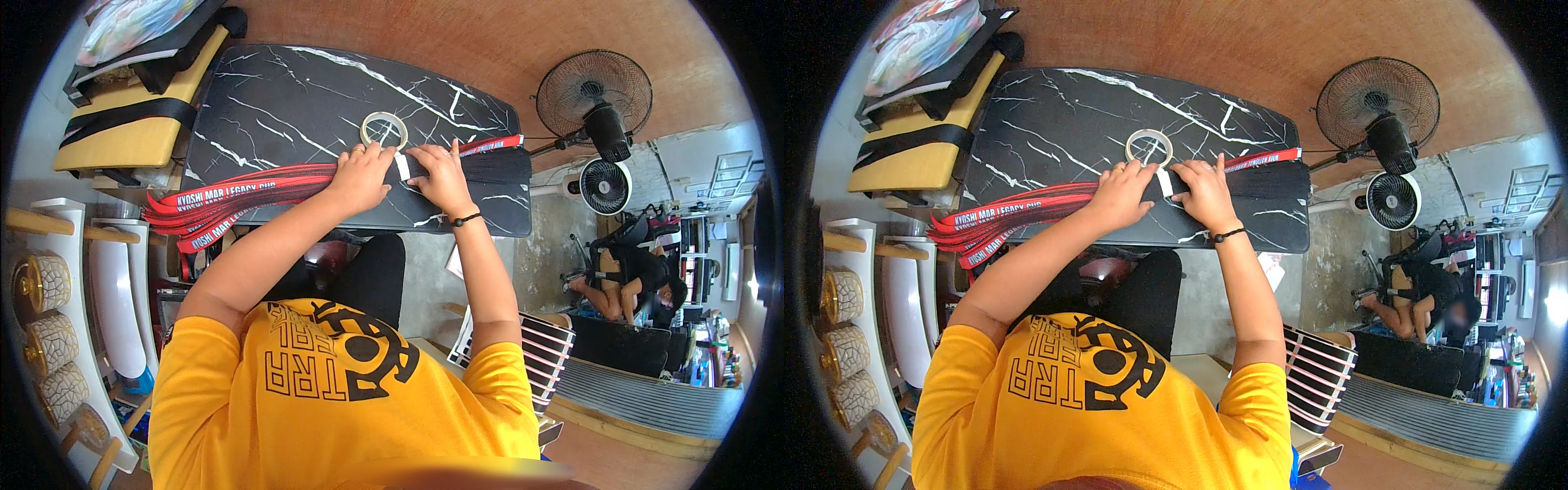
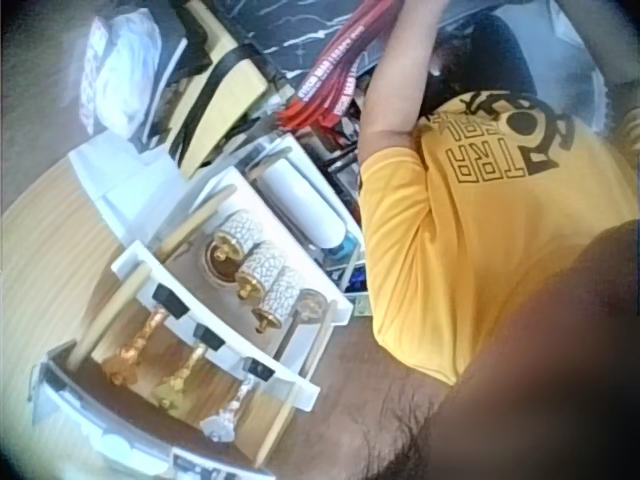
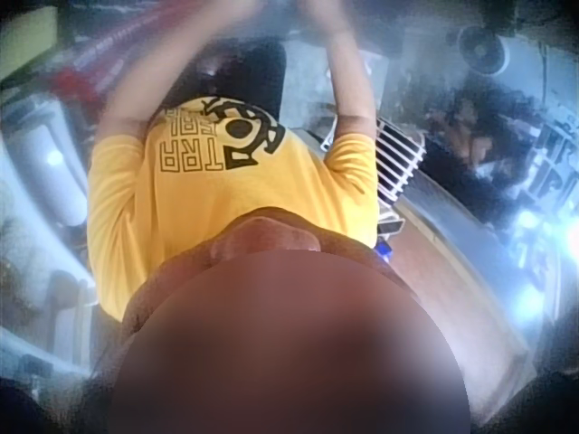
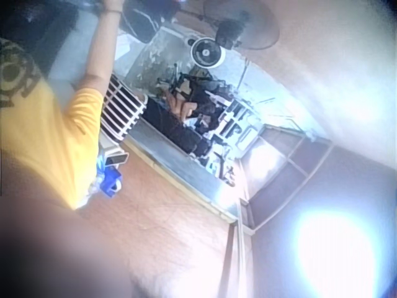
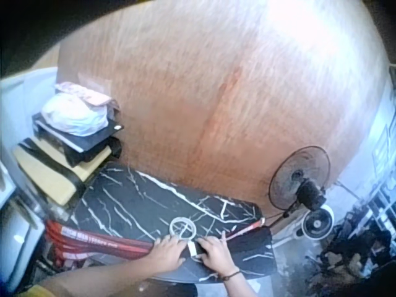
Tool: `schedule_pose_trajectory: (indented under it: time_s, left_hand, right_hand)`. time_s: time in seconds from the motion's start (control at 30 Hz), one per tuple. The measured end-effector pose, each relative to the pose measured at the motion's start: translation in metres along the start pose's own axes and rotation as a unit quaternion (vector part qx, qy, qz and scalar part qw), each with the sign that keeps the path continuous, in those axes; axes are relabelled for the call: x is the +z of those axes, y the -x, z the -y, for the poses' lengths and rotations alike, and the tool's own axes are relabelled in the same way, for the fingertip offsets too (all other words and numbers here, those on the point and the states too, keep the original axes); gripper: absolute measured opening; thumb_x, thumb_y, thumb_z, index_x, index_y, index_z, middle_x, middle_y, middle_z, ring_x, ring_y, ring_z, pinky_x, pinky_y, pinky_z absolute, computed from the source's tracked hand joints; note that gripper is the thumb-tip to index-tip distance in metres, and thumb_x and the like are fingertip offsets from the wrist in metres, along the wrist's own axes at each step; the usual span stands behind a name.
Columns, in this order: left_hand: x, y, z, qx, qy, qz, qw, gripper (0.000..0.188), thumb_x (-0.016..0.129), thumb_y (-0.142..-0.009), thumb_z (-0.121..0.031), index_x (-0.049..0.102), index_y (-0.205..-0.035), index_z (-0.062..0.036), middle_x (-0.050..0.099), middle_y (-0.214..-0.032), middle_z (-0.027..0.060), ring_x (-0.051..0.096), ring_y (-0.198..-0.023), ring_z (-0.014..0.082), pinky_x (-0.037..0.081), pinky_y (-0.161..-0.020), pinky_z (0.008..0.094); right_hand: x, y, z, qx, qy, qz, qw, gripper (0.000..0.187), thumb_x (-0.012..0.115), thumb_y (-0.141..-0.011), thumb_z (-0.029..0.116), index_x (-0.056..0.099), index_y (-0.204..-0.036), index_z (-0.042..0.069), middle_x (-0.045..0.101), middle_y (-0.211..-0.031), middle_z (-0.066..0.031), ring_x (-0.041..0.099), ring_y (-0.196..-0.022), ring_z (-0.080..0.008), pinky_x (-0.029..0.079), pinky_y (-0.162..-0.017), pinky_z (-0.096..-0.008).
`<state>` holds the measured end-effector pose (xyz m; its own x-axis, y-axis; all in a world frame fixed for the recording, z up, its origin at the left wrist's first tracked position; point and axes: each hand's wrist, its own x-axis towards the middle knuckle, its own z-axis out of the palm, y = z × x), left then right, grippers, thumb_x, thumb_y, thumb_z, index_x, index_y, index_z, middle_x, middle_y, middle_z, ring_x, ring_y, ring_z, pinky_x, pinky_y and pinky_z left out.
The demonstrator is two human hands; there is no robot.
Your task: The person assembles a stack of red and black ribbons with medals by applying white tape to secure them together. They then place the assembled stack on a nearby surface and pick up a white grid-like frame, positioning it on the table.
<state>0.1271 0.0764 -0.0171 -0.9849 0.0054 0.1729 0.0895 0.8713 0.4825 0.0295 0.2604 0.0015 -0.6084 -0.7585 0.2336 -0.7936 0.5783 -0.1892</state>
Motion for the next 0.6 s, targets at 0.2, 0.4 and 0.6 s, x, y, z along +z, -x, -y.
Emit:
schedule_pose_trajectory:
  time_s: [0.2, 0.4, 0.6]
  left_hand:
    - [0.002, -0.003, 0.002, -0.006, 0.003, -0.014, 1.000, 0.060, 0.082, -0.071, -0.020, 0.052, -0.118, 0.0001, 0.058, -0.112, 0.0190, 0.060, -0.106, 0.0370, 0.050, -0.092, 0.0461]
    - [-0.001, -0.002, 0.001, 0.035, -0.034, -0.029, 0.998, 0.049, 0.081, -0.070, -0.017, 0.054, -0.108, -0.0017, 0.059, -0.108, 0.0165, 0.060, -0.106, 0.0344, 0.050, -0.089, 0.0456]
    - [0.002, 0.004, 0.013, 0.136, -0.143, -0.129, 0.972, 0.033, 0.070, -0.076, -0.012, 0.056, -0.104, -0.0070, 0.058, -0.102, 0.0111, 0.059, -0.105, 0.0286, 0.045, -0.089, 0.0433]
  right_hand:
    - [-0.006, -0.003, -0.002, 0.005, -0.038, 0.034, 0.999, 0.060, 0.085, -0.063, 0.015, 0.066, -0.120, 0.016, 0.066, -0.118, -0.0040, 0.058, -0.119, -0.0264, 0.024, -0.116, -0.0619]
    - [-0.026, -0.012, -0.007, -0.019, -0.023, 0.117, 0.993, 0.054, 0.081, -0.070, 0.016, 0.065, -0.121, 0.014, 0.065, -0.121, -0.0077, 0.057, -0.121, -0.0278, 0.029, -0.115, -0.0586]
    - [-0.011, 0.002, -0.010, -0.097, 0.037, -0.038, 0.994, 0.042, 0.075, -0.075, 0.014, 0.065, -0.115, 0.010, 0.063, -0.120, -0.0086, 0.060, -0.110, -0.0292, 0.043, -0.103, -0.0475]
